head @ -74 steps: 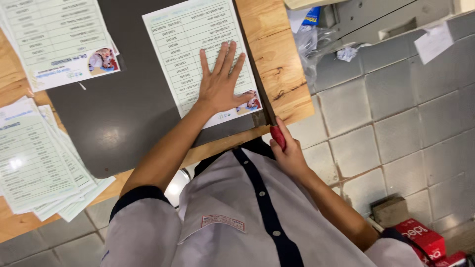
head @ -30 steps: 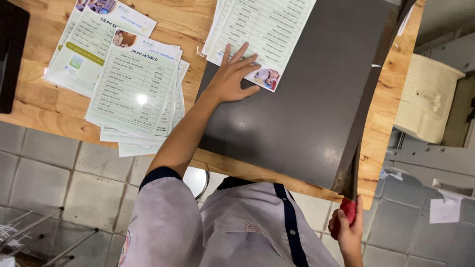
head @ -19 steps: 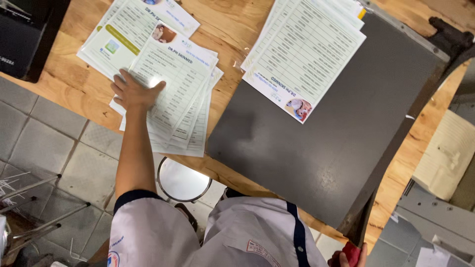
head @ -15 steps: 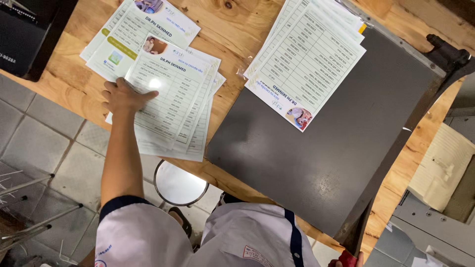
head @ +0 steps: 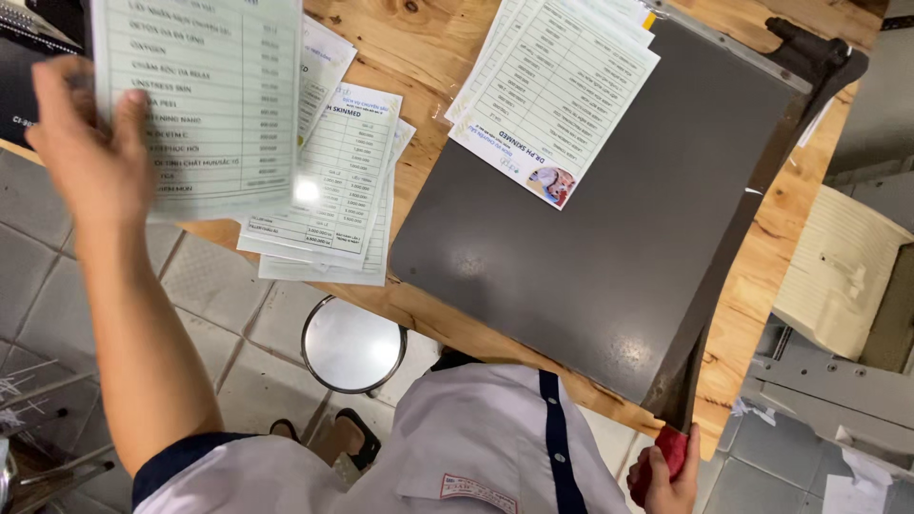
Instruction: The person uses a long knife to trim the edges of printed sheets on a metal cutting board. They repeatedly align each sheet, press it down, and slice along the edge, then move the trimmed sheet aside and repeat with the next one.
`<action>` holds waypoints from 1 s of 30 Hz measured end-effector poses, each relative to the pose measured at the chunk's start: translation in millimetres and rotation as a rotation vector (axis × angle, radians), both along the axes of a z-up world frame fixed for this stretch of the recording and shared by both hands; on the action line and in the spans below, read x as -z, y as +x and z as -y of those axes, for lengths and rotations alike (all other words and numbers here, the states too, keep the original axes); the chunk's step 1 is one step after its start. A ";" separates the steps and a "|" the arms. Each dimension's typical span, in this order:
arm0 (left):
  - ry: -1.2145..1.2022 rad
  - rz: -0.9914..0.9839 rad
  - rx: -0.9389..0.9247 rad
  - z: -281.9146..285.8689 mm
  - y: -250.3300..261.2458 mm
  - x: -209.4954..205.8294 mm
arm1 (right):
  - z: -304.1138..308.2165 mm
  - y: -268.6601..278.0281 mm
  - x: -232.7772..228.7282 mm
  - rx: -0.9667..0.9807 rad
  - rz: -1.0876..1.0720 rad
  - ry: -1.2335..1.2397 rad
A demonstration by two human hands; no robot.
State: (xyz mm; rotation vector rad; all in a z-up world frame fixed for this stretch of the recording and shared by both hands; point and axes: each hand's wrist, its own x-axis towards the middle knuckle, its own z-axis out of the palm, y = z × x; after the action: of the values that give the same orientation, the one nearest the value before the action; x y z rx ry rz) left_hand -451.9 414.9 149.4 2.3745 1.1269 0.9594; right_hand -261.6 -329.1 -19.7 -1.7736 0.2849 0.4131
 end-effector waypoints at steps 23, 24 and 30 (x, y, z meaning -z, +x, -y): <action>-0.044 -0.475 1.161 417.9 302.7 137.4 | -36.0 1.2 -93.6 -0.138 -0.051 -0.171; -0.041 -0.487 1.174 432.8 307.6 140.5 | -34.8 2.5 -104.4 -0.157 -0.034 -0.181; 0.001 -0.698 1.183 457.2 332.3 139.5 | -19.0 11.6 -185.5 -0.254 -0.019 -0.252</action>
State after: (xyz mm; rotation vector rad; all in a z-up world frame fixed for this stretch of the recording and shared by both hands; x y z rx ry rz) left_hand -119.7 -42.3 10.0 2.7346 -0.2664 -0.2848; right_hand -250.0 -310.1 165.9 -2.0633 0.1283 0.5965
